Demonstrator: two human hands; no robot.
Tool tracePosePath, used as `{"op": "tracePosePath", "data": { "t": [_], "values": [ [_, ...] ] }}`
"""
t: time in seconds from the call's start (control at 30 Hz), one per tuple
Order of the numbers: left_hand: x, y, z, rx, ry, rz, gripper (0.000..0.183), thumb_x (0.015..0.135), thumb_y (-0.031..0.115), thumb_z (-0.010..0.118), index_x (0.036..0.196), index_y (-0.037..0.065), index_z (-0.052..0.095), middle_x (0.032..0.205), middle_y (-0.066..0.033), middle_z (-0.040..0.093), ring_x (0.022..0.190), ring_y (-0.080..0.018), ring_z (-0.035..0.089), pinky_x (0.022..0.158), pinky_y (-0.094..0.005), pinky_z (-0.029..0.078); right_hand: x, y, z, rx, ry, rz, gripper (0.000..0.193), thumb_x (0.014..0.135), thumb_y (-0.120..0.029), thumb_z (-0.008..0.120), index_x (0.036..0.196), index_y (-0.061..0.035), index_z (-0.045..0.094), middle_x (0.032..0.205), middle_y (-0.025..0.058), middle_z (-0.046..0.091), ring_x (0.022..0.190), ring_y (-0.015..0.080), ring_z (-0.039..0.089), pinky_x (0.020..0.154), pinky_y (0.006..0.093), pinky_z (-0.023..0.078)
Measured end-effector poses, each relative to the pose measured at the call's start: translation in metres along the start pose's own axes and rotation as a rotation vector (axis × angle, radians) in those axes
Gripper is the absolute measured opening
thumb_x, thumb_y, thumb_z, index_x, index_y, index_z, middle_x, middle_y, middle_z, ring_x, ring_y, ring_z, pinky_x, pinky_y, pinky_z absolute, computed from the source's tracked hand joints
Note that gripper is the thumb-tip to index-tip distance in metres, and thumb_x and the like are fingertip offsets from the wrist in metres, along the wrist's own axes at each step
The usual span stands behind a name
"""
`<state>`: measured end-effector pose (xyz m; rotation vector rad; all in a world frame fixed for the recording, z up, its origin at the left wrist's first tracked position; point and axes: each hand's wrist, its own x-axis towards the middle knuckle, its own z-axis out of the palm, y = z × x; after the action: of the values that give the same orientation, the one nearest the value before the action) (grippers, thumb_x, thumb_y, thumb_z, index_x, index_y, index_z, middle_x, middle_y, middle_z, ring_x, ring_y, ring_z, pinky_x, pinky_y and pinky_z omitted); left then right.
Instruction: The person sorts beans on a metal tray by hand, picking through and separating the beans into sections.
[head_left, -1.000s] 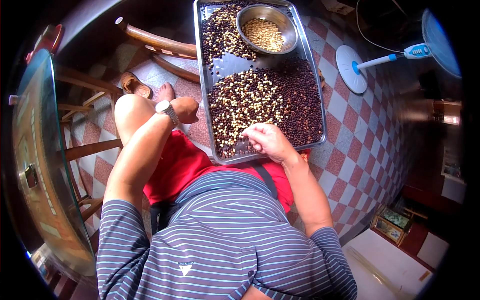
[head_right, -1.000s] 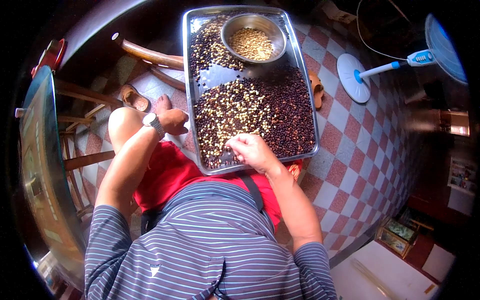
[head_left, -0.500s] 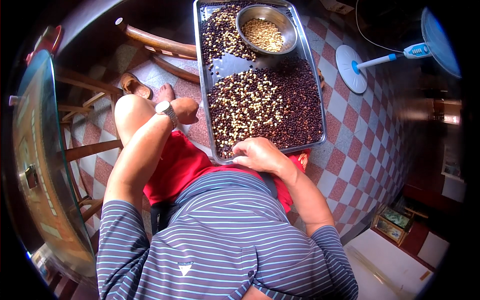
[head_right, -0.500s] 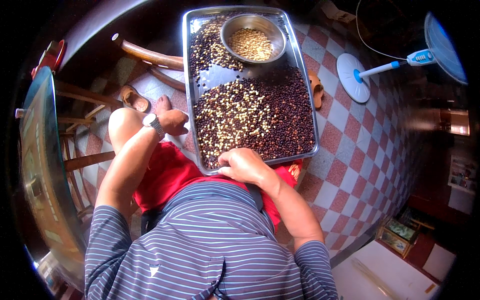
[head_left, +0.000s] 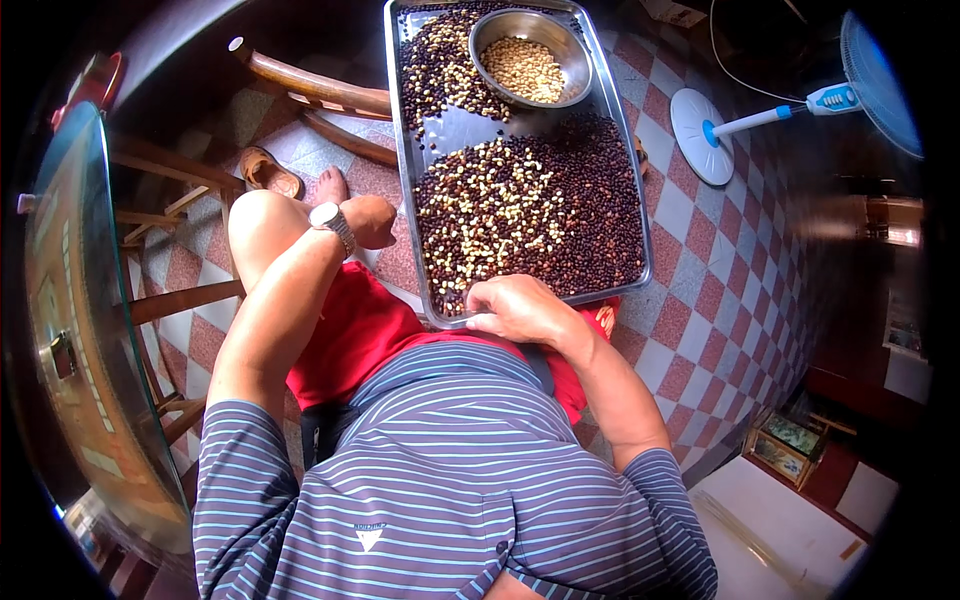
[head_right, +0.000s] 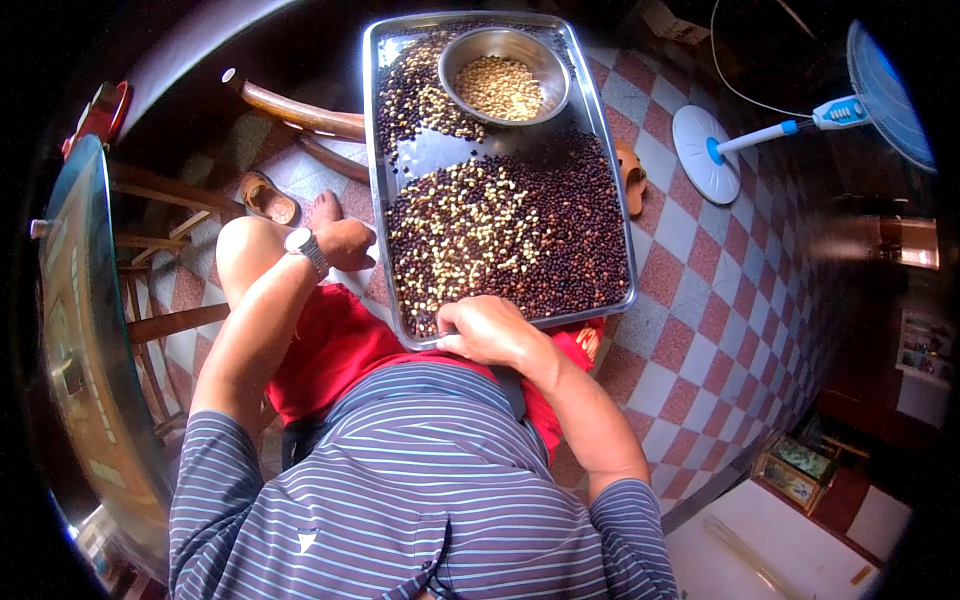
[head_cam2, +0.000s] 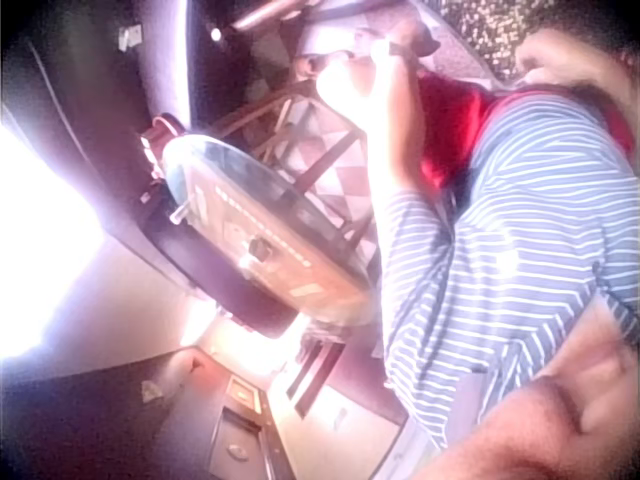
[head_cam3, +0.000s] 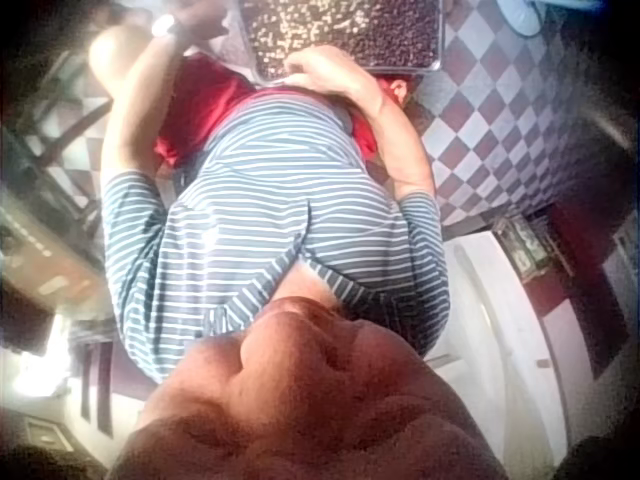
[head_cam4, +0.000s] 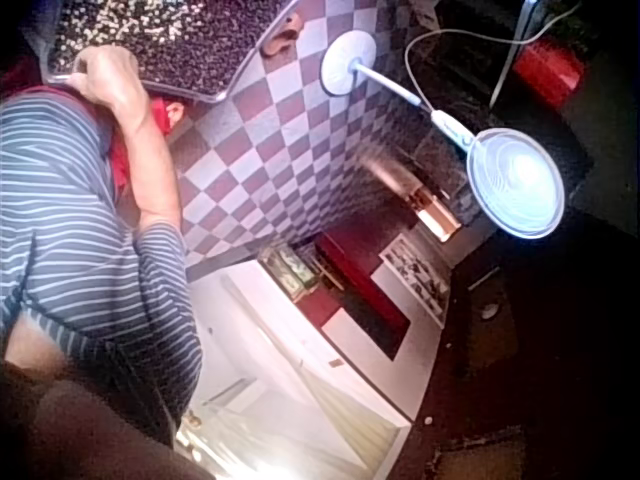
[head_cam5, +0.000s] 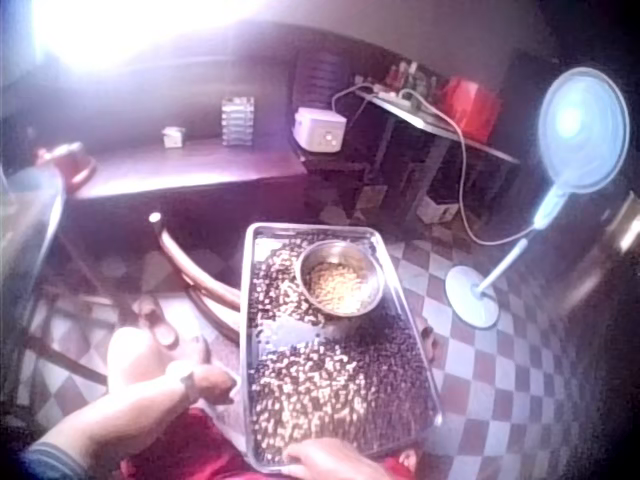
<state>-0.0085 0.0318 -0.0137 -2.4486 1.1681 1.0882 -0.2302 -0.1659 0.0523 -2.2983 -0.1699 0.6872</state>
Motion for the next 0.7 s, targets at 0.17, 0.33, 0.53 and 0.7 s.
{"op": "tracePosePath", "data": {
  "t": [0.17,0.33,0.53,0.7],
  "values": [
    [0.006,-0.002,0.007,-0.036,0.028,-0.029,0.030,0.066,0.056,0.077,0.084,0.032,0.074,0.113,-0.0158,0.055,0.117,-0.0389,0.041,0.107,-0.0479,0.026,-0.002,0.008,0.001,0.040,0.042,-0.050,0.023,0.085,-0.026,0.072,0.088,-0.0048,0.064,0.081,0.0157,0.068,0.077,0.0362,0.066,0.070,0.0435,0.050],
    [-0.005,0.007,-0.020,-0.050,0.029,0.038,0.038,0.073,0.050,0.075,0.092,0.018,0.074,0.110,-0.0206,0.059,0.107,-0.0396,0.053,0.097,-0.0458,0.039,0.003,0.029,0.005,0.866,0.120,0.112,0.016,0.098,-0.019,0.062,0.090,-0.0050,0.060,0.072,0.0003,0.057,0.060,0.0087,0.051,0.051,0.0268,0.041],
    [-0.028,0.013,-0.023,0.007,0.064,0.139,0.034,0.084,0.036,0.070,0.094,0.003,0.075,0.095,-0.0222,0.071,0.093,-0.0387,0.069,0.083,-0.0459,0.055,0.021,-0.004,-0.101,1.711,0.506,0.164,0.020,0.101,-0.013,0.051,0.089,-0.0004,0.062,0.079,0.0073,0.061,0.068,0.0171,0.060,0.066,0.0275,0.056],
    [0.013,-0.010,0.027,-0.051,0.110,0.189,0.033,0.084,0.034,0.069,0.094,0.003,0.075,0.096,-0.0226,0.071,0.093,-0.0392,0.068,0.082,-0.0462,0.055,0.060,-0.017,-0.203,1.561,0.802,0.064,0.065,0.099,-0.033,0.056,0.139,0.0122,0.031,0.143,0.0300,0.037,0.139,0.0379,0.033,0.117,0.0474,0.029]
  ]
}}
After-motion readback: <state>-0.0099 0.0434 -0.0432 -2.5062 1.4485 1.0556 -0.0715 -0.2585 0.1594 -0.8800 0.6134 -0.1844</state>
